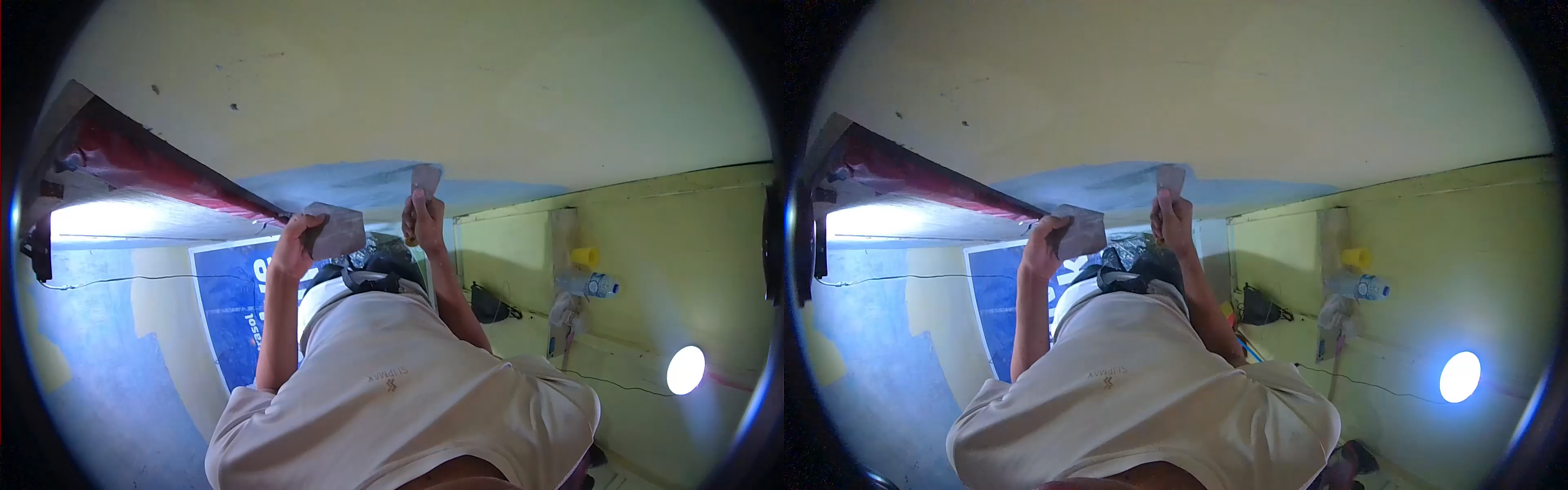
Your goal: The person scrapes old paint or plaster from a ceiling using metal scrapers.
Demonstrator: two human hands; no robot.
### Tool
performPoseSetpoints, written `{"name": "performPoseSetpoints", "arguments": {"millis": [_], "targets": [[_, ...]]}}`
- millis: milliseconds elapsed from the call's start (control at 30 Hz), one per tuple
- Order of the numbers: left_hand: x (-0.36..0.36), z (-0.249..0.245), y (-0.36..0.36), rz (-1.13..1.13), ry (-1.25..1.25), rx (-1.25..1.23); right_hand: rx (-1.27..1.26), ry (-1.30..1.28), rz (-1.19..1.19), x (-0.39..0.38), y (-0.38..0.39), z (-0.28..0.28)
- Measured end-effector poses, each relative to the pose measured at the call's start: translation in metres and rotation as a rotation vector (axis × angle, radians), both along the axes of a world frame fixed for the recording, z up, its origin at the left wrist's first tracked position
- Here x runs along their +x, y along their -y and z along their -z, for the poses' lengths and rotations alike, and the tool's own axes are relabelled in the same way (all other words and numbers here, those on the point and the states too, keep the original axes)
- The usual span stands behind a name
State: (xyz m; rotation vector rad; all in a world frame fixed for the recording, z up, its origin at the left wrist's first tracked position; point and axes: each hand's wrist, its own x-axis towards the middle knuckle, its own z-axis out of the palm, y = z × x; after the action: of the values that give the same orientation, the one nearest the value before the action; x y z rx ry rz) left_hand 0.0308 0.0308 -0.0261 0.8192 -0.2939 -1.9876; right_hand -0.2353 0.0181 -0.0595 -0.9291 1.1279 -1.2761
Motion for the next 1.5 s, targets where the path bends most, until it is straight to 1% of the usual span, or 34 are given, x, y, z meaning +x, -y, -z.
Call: {"name": "performPoseSetpoints", "arguments": {"millis": [67, 100, 167, 267, 400, 567, 600, 700, 733, 933, 1033, 1067, 1200, 1267, 1300, 1333, 1433, 1500], "targets": [[0.001, 0.008, 0.004, -0.009, -0.021, -0.026, -0.011, 0.009, 0.001, -0.001, 0.003, 0.001], [-0.003, -0.002, 0.002, -0.051, 0.004, -0.021, -0.008, 0.01, 0.004, -0.001, 0.003, -0.001], [-0.001, -0.004, 0.001, 0.035, -0.027, -0.034, -0.002, -0.035, -0.006, -0.005, 0.002, -0.002], [-0.002, -0.016, 0.003, 0.055, -0.02, 0.003, 0.004, -0.037, 0.009, -0.01, 0.001, 0.008], [-0.005, -0.001, 0.003, 0.022, -0.004, -0.014, -0.021, -0.031, 0.003, -0.003, 0.004, -0.012], [-0.005, 0.0, 0.007, 0.041, -0.025, -0.044, -0.015, -0.054, 0.021, -0.011, 0.003, 0.0], [-0.004, 0.0, 0.006, 0.023, -0.047, -0.02, -0.015, -0.054, 0.021, -0.01, 0.002, -0.001], [-0.006, -0.006, 0.006, 0.075, -0.192, -0.015, 0.005, -0.052, 0.02, -0.013, 0.0, -0.006], [-0.004, 0.006, 0.005, 0.047, -0.269, 0.02, 0.008, -0.062, 0.021, -0.016, 0.0, -0.003], [0.003, 0.006, 0.003, 0.104, -0.328, -0.004, 0.035, -0.135, 0.034, -0.026, -0.002, -0.009], [0.002, -0.001, 0.002, 0.062, -0.301, 0.02, 0.039, -0.12, 0.048, -0.03, -0.003, 0.003], [0.004, 0.004, 0.003, 0.097, -0.321, 0.008, 0.027, -0.131, 0.049, -0.031, -0.005, 0.007], [0.002, 0.004, 0.001, 0.083, -0.246, 0.007, 0.034, -0.096, 0.029, -0.028, 0.003, -0.006], [0.003, 0.004, 0.003, 0.089, -0.241, -0.019, 0.028, -0.136, 0.055, -0.037, 0.003, 0.01], [0.004, 0.003, 0.004, 0.089, -0.237, -0.03, 0.028, -0.154, 0.065, -0.035, 0.002, 0.008], [0.003, 0.0, 0.002, 0.072, -0.3, -0.004, 0.032, -0.162, 0.078, -0.035, 0.0, 0.007], [0.002, 0.002, 0.002, 0.078, -0.248, 0.034, 0.026, -0.161, 0.081, -0.032, 0.002, -0.003], [0.003, 0.001, 0.003, 0.118, -0.222, -0.011, 0.003, -0.118, 0.071, -0.029, 0.006, -0.004]]}}
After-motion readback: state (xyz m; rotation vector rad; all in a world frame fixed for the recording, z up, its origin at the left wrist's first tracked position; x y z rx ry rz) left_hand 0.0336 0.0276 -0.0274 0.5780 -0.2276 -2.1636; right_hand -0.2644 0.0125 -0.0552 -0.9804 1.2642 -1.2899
